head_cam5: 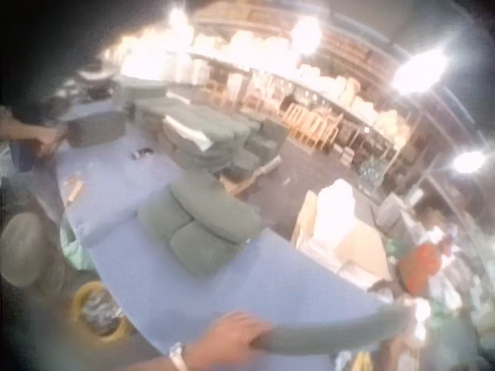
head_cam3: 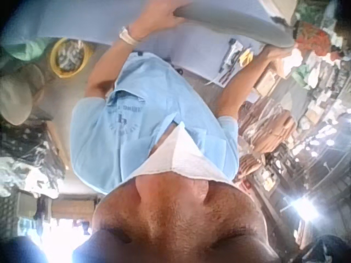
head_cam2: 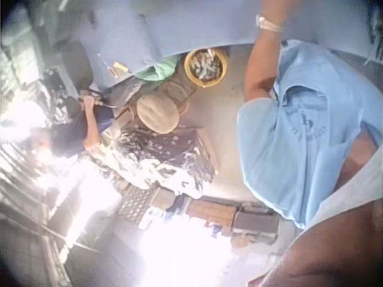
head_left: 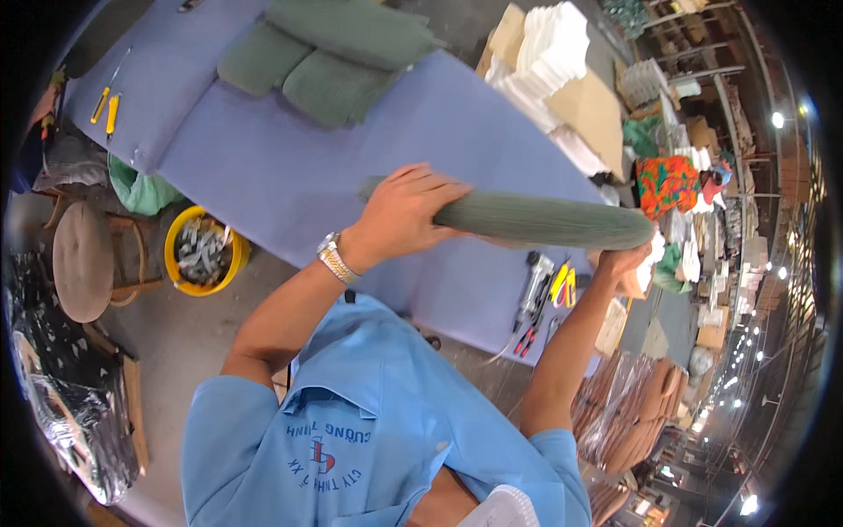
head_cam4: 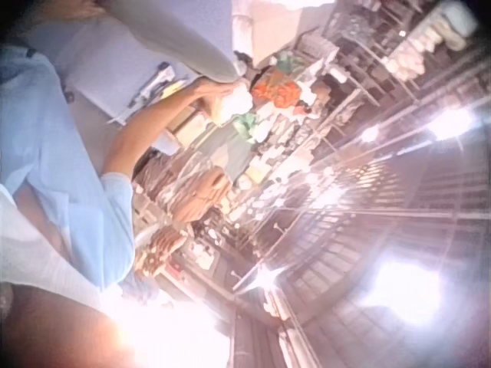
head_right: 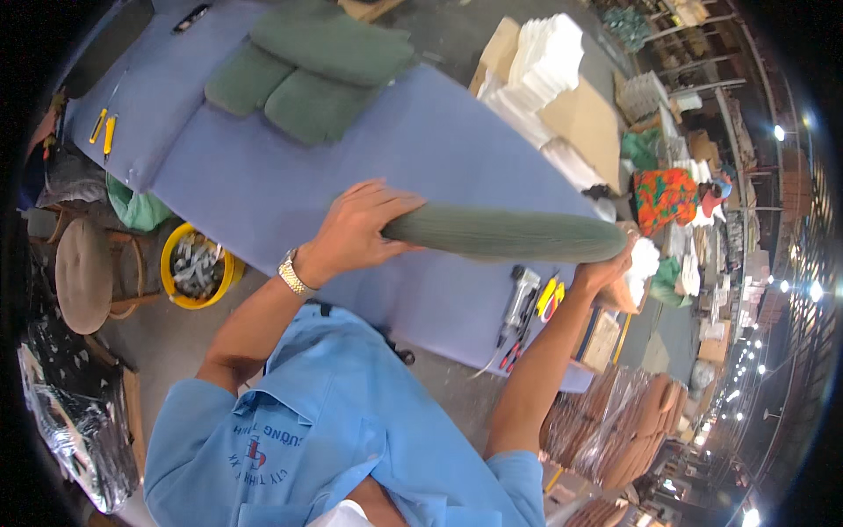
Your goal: The person folds green fabric over foam inserts and secures the edges using a staple gun. They repeatedly pick up cushions, align the fabric, staple the sides, and place finished units on the table.
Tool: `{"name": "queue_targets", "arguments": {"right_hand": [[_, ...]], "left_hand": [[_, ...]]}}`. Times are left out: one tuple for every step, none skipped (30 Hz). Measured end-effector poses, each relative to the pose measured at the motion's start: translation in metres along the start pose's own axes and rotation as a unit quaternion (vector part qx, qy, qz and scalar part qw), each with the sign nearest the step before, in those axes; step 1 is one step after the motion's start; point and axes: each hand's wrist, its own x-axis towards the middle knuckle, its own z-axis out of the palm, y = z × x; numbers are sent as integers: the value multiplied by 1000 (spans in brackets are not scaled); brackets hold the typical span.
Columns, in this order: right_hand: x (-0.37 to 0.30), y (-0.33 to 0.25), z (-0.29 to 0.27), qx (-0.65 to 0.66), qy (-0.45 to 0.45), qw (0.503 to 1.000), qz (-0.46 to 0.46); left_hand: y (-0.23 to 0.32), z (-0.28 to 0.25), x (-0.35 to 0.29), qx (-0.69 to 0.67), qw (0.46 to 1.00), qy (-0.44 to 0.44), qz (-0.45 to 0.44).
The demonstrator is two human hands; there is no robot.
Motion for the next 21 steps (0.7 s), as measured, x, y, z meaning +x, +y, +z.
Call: {"name": "queue_targets", "arguments": {"right_hand": [[0, 29, -15, -9, -12, 1000, 19], [-8, 58, -9, -7, -41, 998, 45], [-29, 69, 9, -80, -117, 985, 101], [-56, 74, 34, -147, -193, 959, 146], [-86, 78, 53, -218, -268, 919, 191], [-111, 87, 63, -268, -308, 903, 133], [-129, 98, 70, -314, -338, 884, 70], [-142, 109, 75, -356, -368, 859, 5], [-139, 123, 78, -341, -336, 877, 34], [-143, 122, 91, -389, -341, 855, -20], [-141, 120, 107, -434, -346, 828, -76], [-142, 112, 124, -470, -355, 797, -134], [-146, 104, 131, -464, -361, 806, -68], [-152, 96, 140, -456, -366, 811, -4], [-157, 93, 136, -451, -369, 810, 64], [-155, 101, 127, -421, -373, 826, 50], [-150, 113, 113, -390, -375, 840, 35], [-146, 122, 105, -358, -380, 853, 18], [-148, 117, 106, -359, -388, 849, 2], [-151, 112, 107, -359, -395, 845, -14], [-150, 110, 108, -360, -399, 843, -28]], "left_hand": [[14, -9, 2, 12, 999, 15, 32], [16, -8, -4, 39, 999, -21, 1], [16, -5, -8, 69, 995, -57, -35], [8, -2, -11, 98, 989, -89, -65], [-7, 7, -25, 153, 981, -90, -84], [-26, 25, -42, 206, 969, -94, -95], [-37, 28, -48, 256, 957, -99, -97], [-44, 30, -57, 240, 960, -103, -103], [-49, 26, -59, 227, 963, -103, -106], [-47, 23, -66, 210, 965, -111, -114], [-45, 18, -75, 179, 967, -120, -135], [-41, 1, -86, 154, 967, -124, -159], [-46, -11, -92, 125, 968, -135, -169], [-52, -15, -101, 113, 973, -109, -172], [-54, -16, -113, 96, 976, -85, -176], [-58, -20, -119, 81, 979, -58, -176], [-58, -23, -124, 60, 982, -43, -177], [-66, -22, -132, 30, 982, -15, -185], [-74, -19, -144, -1, 980, 18, -198], [-78, -15, -158, -31, 976, 51, -210], [-81, -17, -163, -67, 965, 50, -249]]}}
